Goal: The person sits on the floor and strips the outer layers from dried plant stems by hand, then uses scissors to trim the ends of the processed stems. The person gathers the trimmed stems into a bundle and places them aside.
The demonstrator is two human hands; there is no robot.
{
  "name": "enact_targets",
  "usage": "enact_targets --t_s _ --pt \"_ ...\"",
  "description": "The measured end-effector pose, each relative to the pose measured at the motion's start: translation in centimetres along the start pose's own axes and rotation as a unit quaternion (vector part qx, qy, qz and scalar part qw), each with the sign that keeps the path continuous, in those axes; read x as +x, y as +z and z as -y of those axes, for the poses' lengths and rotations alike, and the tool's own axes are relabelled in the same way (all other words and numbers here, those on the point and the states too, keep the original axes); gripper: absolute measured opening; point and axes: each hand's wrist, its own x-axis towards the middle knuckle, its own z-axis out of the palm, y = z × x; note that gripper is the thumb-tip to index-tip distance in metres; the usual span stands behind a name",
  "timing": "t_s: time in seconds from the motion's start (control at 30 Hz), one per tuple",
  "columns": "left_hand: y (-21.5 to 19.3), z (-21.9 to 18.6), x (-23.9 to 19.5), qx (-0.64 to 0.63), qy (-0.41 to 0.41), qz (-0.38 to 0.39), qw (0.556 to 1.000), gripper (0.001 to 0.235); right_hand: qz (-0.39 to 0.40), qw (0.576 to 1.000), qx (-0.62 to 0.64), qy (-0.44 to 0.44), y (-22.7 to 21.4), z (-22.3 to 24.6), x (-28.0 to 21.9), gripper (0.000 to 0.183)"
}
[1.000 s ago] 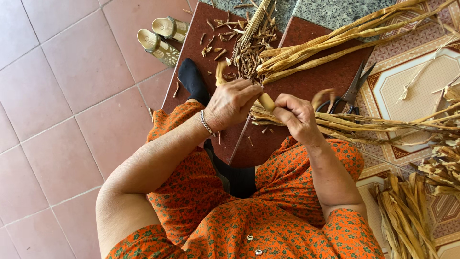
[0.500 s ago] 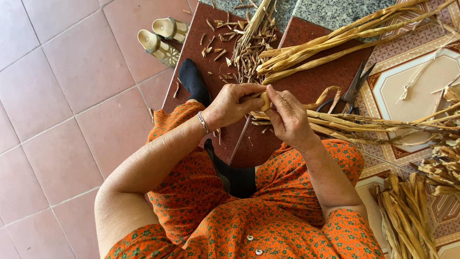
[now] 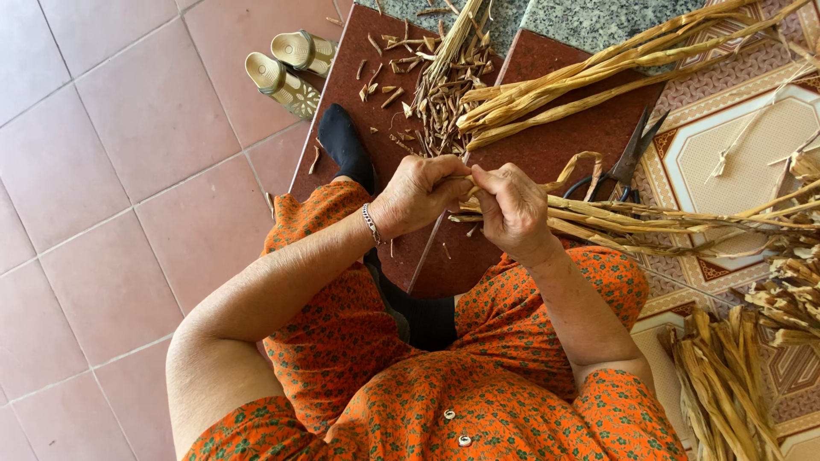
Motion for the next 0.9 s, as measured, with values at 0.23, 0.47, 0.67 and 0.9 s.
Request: enact_targets --t_s 0.23,0.47,0.67,0.9 --pt "-0.6 -0.1 0.0 0.074 0.075 -0.006 0.994 0.008 0.000 1.000 -0.015 0.017 0.6 -0.6 -0.6 0.013" --pt "-7.8 1.2 -0.1 0.033 -0.031 0.019 0.999 0.036 0.089 0.993 -0.072 0.041 1.0 -5.2 -1.7 0.033" --pt "-12.8 2.9 -2.4 0.196 -0.127 0.005 0.972 0.042 0.083 0.981 -0.060 0.165 -4.7 -9.4 -3.1 0.011" --pt "-14.6 3.9 -4.4 0.156 -0.234 0.085 0.956 0.025 0.026 0.899 -0.436 0.040 -14.5 -10.2 -2.4 0.029"
